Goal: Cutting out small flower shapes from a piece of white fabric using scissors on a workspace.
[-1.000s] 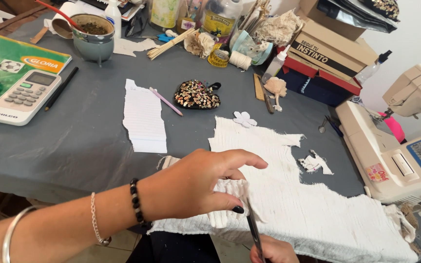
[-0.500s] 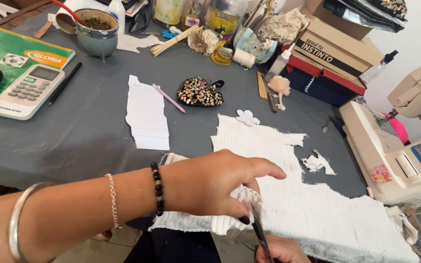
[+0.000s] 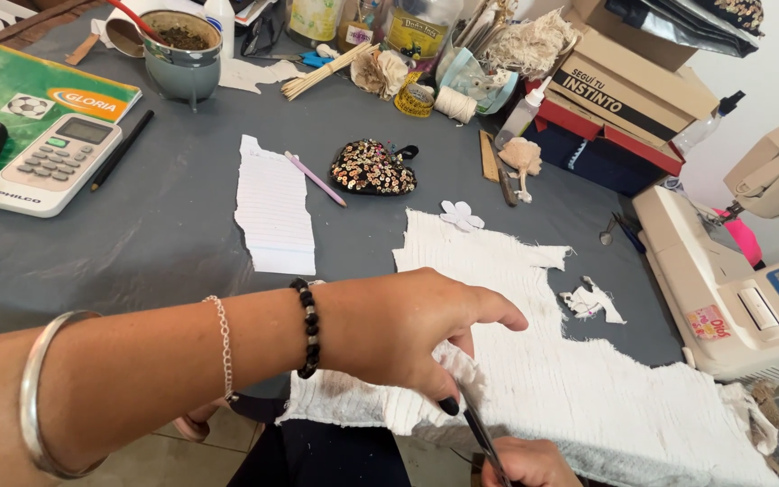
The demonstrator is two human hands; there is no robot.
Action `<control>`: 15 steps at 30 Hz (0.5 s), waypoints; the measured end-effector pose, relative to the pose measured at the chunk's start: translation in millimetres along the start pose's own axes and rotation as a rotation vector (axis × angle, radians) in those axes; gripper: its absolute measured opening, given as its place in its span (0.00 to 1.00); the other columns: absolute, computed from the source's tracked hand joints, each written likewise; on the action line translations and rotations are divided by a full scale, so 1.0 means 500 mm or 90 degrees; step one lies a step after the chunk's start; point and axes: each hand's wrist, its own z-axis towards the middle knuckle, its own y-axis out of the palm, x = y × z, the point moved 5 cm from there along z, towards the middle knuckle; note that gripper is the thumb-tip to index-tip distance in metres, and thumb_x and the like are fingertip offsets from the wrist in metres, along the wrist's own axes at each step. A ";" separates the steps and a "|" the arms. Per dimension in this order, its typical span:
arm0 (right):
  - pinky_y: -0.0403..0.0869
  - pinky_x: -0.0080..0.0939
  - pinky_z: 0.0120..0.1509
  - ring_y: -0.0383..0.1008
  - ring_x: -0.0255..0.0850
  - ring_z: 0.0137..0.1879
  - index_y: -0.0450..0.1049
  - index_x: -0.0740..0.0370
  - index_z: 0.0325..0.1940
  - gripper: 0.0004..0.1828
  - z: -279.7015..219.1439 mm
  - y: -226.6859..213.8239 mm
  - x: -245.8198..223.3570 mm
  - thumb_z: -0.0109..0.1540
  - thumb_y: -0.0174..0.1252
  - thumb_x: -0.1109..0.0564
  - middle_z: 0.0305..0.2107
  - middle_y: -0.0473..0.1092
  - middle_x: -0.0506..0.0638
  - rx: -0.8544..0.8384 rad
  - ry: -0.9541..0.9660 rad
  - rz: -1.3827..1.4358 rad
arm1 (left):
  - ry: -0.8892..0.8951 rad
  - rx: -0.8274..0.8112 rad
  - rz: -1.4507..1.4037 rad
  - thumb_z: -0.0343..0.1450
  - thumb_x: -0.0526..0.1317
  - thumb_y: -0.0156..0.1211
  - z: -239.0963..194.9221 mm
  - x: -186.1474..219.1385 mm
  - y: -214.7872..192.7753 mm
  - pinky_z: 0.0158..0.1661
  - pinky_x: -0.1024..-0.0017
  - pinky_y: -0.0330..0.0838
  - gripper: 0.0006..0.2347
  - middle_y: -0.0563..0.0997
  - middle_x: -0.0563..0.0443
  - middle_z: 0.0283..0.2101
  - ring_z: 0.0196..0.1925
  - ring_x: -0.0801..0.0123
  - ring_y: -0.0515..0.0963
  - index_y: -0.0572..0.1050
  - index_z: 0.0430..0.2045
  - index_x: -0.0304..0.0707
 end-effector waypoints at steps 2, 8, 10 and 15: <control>0.66 0.37 0.33 0.65 0.39 0.26 0.72 0.55 0.22 0.19 0.000 -0.001 -0.004 0.64 0.63 0.48 0.20 0.67 0.43 -0.004 -0.037 0.016 | -0.013 -0.012 -0.010 0.61 0.44 0.66 0.001 -0.003 0.001 0.42 0.70 0.72 0.36 0.84 0.48 0.49 0.44 0.65 0.82 0.61 0.69 0.55; 0.66 0.37 0.33 0.66 0.38 0.27 0.74 0.53 0.23 0.20 -0.004 0.006 0.007 0.65 0.61 0.42 0.20 0.67 0.41 -0.019 0.008 0.011 | 0.021 0.018 0.009 0.60 0.46 0.68 0.000 -0.015 0.014 0.45 0.70 0.71 0.35 0.84 0.50 0.48 0.44 0.63 0.81 0.64 0.66 0.55; 0.65 0.36 0.35 0.69 0.37 0.28 0.76 0.53 0.25 0.22 -0.017 0.019 0.042 0.64 0.62 0.38 0.22 0.70 0.43 -0.045 0.105 0.034 | 0.013 0.045 -0.024 0.64 0.44 0.65 -0.008 -0.018 0.014 0.44 0.67 0.70 0.31 0.84 0.47 0.51 0.43 0.60 0.80 0.64 0.66 0.58; 0.62 0.33 0.32 0.68 0.34 0.27 0.75 0.56 0.22 0.26 -0.018 0.053 0.077 0.60 0.65 0.34 0.21 0.69 0.43 0.002 0.158 0.160 | 0.045 0.229 -0.088 0.63 0.43 0.71 -0.024 -0.035 0.044 0.36 0.71 0.68 0.27 0.79 0.58 0.47 0.26 0.68 0.70 0.67 0.56 0.52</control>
